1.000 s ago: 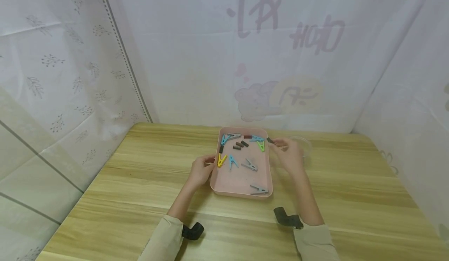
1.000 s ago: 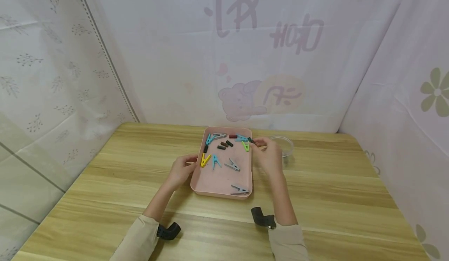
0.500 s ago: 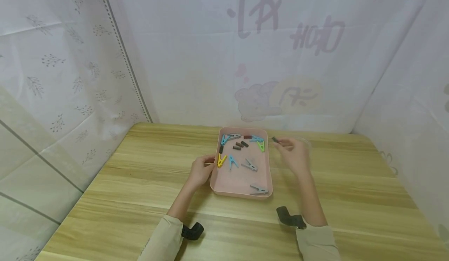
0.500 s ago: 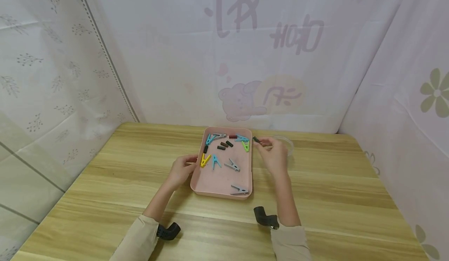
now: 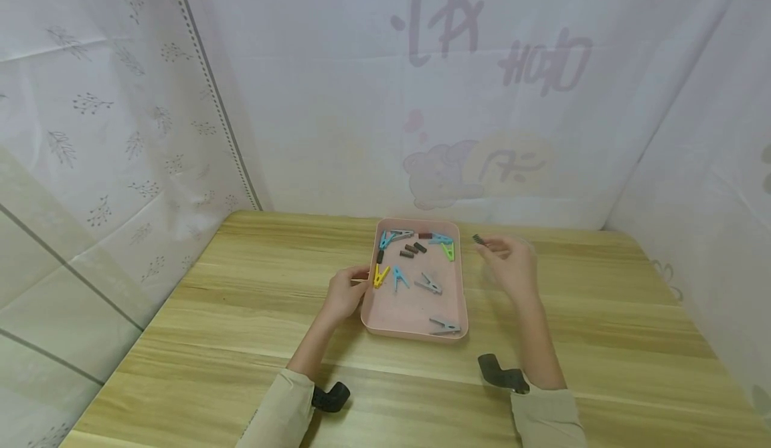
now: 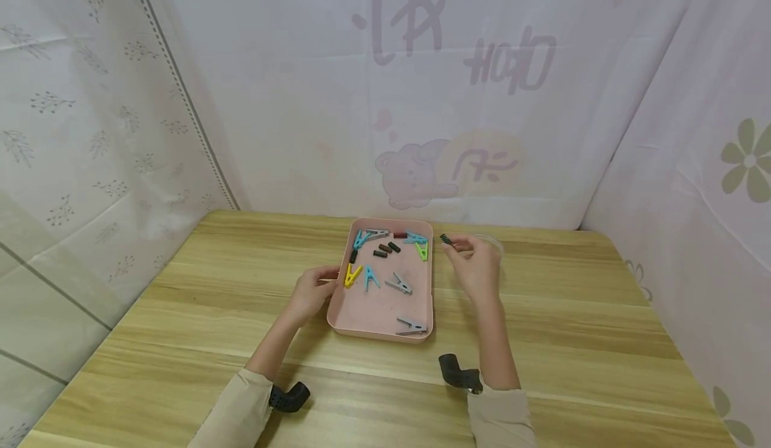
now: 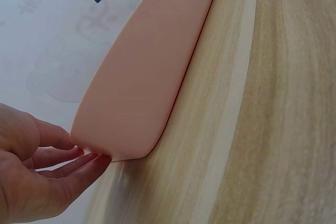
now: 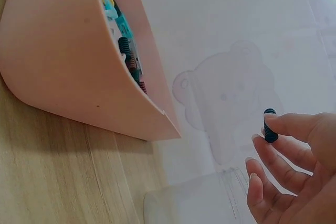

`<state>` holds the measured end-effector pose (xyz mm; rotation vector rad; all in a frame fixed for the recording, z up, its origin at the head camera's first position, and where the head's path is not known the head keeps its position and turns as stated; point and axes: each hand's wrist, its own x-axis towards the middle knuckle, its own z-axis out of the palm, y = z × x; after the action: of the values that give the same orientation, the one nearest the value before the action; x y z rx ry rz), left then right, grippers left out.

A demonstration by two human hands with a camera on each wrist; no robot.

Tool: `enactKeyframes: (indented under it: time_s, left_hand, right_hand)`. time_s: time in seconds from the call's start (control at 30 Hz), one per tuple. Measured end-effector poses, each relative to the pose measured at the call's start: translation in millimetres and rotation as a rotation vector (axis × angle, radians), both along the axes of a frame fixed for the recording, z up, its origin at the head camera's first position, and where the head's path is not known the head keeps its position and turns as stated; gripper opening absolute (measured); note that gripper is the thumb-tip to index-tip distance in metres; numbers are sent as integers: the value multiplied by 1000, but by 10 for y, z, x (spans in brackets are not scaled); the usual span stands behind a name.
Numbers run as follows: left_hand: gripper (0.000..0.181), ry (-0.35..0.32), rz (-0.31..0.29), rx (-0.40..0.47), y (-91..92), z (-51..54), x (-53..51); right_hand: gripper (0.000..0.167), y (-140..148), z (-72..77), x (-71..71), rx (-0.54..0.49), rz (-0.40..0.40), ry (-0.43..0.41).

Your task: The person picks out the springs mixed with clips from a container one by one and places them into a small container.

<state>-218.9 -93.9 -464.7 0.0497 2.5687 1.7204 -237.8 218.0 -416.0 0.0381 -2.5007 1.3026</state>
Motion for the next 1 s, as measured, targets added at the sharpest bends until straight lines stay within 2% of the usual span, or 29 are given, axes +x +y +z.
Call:
enactKeyframes:
  time_s: [0.33,0.63,1.0]
  left_hand:
    - [36,1,3,2,2,2,4]
    - [37,-18,4,0,3,-3,1]
    - [36,-10,4,0,5,4,2]
  right_hand:
    - [35,71,19,32,-11,9,-68]
    - [35,119,14,37,-7,-29,-85]
    - [35,189,24,48,-22,-37,-105]
